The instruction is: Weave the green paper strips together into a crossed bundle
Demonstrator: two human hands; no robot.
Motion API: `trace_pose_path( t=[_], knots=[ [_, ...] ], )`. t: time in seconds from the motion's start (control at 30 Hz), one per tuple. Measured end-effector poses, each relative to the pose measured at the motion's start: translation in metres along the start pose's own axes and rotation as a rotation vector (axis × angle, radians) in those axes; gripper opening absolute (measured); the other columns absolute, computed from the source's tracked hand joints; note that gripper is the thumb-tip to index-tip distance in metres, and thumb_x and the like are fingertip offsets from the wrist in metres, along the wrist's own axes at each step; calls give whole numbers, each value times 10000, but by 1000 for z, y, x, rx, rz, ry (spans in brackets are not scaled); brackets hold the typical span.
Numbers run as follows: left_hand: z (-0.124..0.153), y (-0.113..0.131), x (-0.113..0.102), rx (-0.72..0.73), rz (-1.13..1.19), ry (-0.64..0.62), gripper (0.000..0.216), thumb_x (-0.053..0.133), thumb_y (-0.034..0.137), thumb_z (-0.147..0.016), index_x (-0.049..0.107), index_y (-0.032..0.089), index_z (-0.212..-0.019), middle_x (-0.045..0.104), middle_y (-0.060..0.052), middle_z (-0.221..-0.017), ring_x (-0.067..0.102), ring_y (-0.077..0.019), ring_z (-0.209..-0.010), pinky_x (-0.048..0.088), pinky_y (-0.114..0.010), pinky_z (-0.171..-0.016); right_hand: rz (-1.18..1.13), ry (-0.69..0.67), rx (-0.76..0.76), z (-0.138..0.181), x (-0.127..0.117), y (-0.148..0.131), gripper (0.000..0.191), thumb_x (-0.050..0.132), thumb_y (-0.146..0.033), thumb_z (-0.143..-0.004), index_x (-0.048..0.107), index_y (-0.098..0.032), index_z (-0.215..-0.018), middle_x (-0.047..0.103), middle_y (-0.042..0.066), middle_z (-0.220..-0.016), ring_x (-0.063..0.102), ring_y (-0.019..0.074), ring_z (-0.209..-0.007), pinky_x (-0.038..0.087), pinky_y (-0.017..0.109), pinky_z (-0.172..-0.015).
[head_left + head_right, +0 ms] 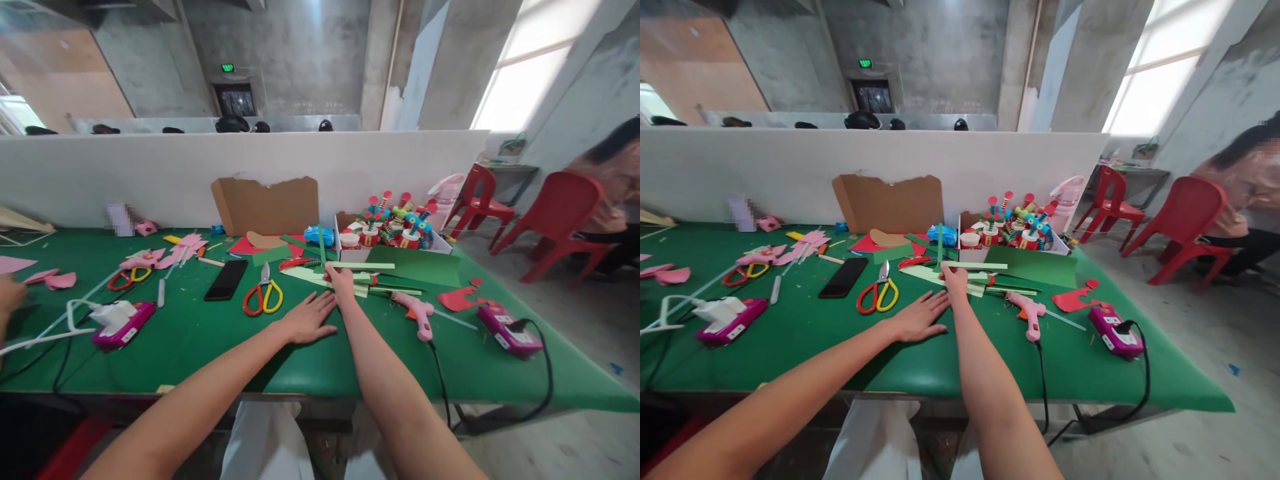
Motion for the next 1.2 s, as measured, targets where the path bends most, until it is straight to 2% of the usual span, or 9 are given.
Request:
trace_pose_path(
  t=[0.17, 0.3, 0.37, 0.43, 0.57, 0.63, 0.73, 0.93, 1.2],
  knots=[
    [48, 45, -9, 224, 105, -123, 795, 364, 625, -882, 184, 174, -1511, 216, -130, -1551, 174, -262, -1445, 70, -444, -1187, -28, -26, 70, 4, 1, -2, 258, 725, -390, -557, 636, -161, -638, 561, -28, -475, 511, 111, -457, 479, 265, -540],
    [90, 83, 1, 376, 207, -161, 785, 394, 607, -860, 243, 181, -1501, 348, -143, -1496, 323, -300, -1389, 173, -473, -1171, -33, -62, 101, 9, 2, -4, 222, 729, -348, -553, 634, -159, -619, 553, -35, -460, 509, 102, -452, 473, 253, -535],
    [102, 96, 5, 480, 319, -233, 651, 428, 570, -835, 425, 289, -1422, 633, -99, -1251, 575, -271, -1180, 348, -429, -1091, -37, -77, 108, 10, 3, -4, 220, 735, -343, -548, 631, -159, -609, 561, -31, -464, 510, 102, -452, 470, 251, -528],
    [102, 97, 0, 482, 474, -264, 467, 441, 563, -819, 640, 379, -1200, 747, -49, -811, 700, -243, -802, 526, -374, -819, -58, -101, 109, 11, 4, -3, 226, 741, -345, -543, 639, -160, -622, 574, -27, -478, 517, 104, -458, 472, 253, -528],
    [64, 46, -47, -127, 616, 281, 408, 384, 394, -878, 675, 263, -1132, 723, -60, -830, 654, -217, -667, 522, -361, -697, -90, -142, 104, 12, 7, -3, 251, 748, -364, -525, 641, -165, -633, 576, -30, -485, 517, 105, -467, 470, 252, -530],
    [37, 8, -69, -358, 681, 561, 357, 486, 377, -825, 657, 214, -1093, 695, -74, -956, 627, -176, -645, 512, -325, -655, -95, -134, 101, 12, 8, -3, 264, 751, -375, -516, 635, -167, -629, 573, -32, -485, 510, 102, -465, 470, 251, -534],
    [-3, -40, -76, -618, 881, 754, 268, 567, 383, -779, 632, 175, -936, 664, -66, -852, 575, -127, -557, 474, -265, -552, -107, -107, 104, 10, 7, -2, 290, 762, -382, -500, 633, -165, -643, 580, -33, -498, 516, 101, -470, 476, 254, -552],
    [-52, -64, -36, -590, 1096, 841, 353, 575, 511, -760, 610, 161, -776, 633, -31, -674, 555, -126, -529, 437, -237, -506, -136, -96, 101, 3, 6, 5, 291, 759, -381, -507, 622, -171, -655, 572, -40, -499, 533, 112, -486, 491, 269, -582],
    [-46, -72, -6, -505, 1253, 928, 418, 666, 546, -670, 646, 170, -851, 655, -30, -715, 584, -143, -603, 471, -265, -583, -174, -114, 86, -1, 8, 13, 269, 773, -377, -524, 637, -184, -653, 583, -34, -498, 558, 132, -502, 515, 285, -586]
  ],
)
Point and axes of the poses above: each hand's wrist, its own z-axis away from the middle knuckle, its own x-axis out of the palm, y = z × x, the point moved 2 cm from there along -z, towards the middle knuckle
